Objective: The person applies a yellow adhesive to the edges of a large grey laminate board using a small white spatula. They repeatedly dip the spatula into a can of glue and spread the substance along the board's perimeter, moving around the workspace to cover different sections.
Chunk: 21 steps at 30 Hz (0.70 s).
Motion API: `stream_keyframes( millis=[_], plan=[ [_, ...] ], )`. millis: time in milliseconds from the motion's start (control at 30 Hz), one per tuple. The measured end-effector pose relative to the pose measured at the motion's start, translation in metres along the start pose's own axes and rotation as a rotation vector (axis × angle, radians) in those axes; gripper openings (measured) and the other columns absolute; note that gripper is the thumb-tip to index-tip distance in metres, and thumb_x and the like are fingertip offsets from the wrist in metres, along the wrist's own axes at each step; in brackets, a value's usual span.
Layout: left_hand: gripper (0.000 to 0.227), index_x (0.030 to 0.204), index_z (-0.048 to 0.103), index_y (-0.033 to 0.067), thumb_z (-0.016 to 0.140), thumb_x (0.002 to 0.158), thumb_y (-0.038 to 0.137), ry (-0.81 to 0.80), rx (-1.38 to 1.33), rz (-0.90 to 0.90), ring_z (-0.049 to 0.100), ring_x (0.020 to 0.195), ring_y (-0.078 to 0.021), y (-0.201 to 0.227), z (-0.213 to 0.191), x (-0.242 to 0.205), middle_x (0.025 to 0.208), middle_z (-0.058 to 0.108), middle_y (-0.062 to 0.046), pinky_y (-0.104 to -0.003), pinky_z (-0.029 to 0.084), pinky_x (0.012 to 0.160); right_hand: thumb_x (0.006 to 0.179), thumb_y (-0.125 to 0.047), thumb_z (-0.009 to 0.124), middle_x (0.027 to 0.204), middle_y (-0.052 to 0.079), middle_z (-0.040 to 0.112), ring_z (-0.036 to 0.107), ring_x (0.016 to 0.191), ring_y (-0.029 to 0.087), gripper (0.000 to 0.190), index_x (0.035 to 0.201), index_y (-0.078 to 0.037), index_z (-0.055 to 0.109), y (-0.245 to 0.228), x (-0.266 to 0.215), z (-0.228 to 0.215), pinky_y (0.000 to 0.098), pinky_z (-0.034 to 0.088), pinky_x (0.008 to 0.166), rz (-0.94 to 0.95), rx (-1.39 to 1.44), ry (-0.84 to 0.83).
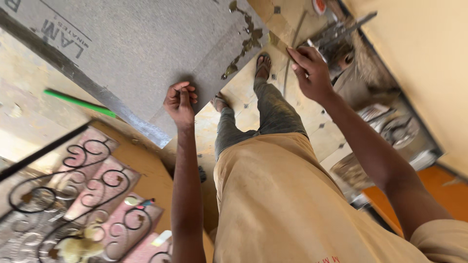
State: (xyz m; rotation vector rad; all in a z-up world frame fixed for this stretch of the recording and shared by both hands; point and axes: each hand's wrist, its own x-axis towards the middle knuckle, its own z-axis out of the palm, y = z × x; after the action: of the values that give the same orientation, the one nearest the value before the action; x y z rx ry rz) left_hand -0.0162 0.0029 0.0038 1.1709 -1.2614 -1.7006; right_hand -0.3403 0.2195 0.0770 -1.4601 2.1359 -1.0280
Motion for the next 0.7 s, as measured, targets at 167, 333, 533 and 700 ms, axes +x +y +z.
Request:
stream_keyframes(
  millis=[167, 333, 533, 700],
  plan=[
    [0.02, 0.101, 0.069, -0.0021, 0.05, 0.097, -0.004, 0.268, 0.06, -0.062, 0.064, 0.059, -0.0106, 0.015, 0.024, 0.009, 0.083, 0.072, -0.01, -0.024, 0.05, 0.049, 0.1, 0.009, 0.053, 0.12, 0.016, 0.067, 0.065, 0.1, 0.024, 0.05, 0.148, -0.003, 0.057, 0.026, 0.084, -0.022, 0.0334, 0.053, 0.088, -0.106, 0.194, -0.336],
    [0.019, 0.107, 0.069, -0.001, 0.052, 0.099, -0.003, 0.301, 0.139, 0.189, 0.063, 0.066, -0.0118, 0.012, 0.056, 0.033, 0.083, 0.071, -0.01, -0.026, 0.052, 0.057, 0.103, 0.007, 0.05, 0.122, 0.012, 0.07, 0.062, 0.089, 0.027, 0.045, 0.142, -0.012, 0.062, 0.057, 0.16, -0.015, 0.0392, 0.051, 0.079, 0.167, 0.035, -0.58],
    [0.019, 0.1, 0.072, 0.0104, 0.058, 0.089, 0.001, 0.438, 0.745, 0.43, 0.07, 0.07, -0.025, 0.014, 0.073, 0.046, 0.089, 0.072, -0.009, -0.036, 0.055, 0.062, 0.092, 0.016, 0.052, 0.147, 0.012, 0.061, 0.063, 0.12, 0.026, 0.071, 0.149, -0.026, 0.061, 0.082, 0.245, -0.007, 0.04, 0.056, 0.099, -0.384, -0.235, -0.568],
    [0.021, 0.1, 0.073, 0.0096, 0.058, 0.088, 0.001, 0.434, 0.693, 0.325, 0.066, 0.062, -0.0251, 0.018, 0.073, 0.045, 0.086, 0.07, -0.01, -0.037, 0.052, 0.057, 0.095, 0.014, 0.052, 0.153, 0.013, 0.056, 0.06, 0.13, 0.031, 0.075, 0.155, -0.03, 0.057, 0.087, 0.268, 0.005, 0.0456, 0.052, 0.106, -0.541, -0.349, -0.68]
  ],
)
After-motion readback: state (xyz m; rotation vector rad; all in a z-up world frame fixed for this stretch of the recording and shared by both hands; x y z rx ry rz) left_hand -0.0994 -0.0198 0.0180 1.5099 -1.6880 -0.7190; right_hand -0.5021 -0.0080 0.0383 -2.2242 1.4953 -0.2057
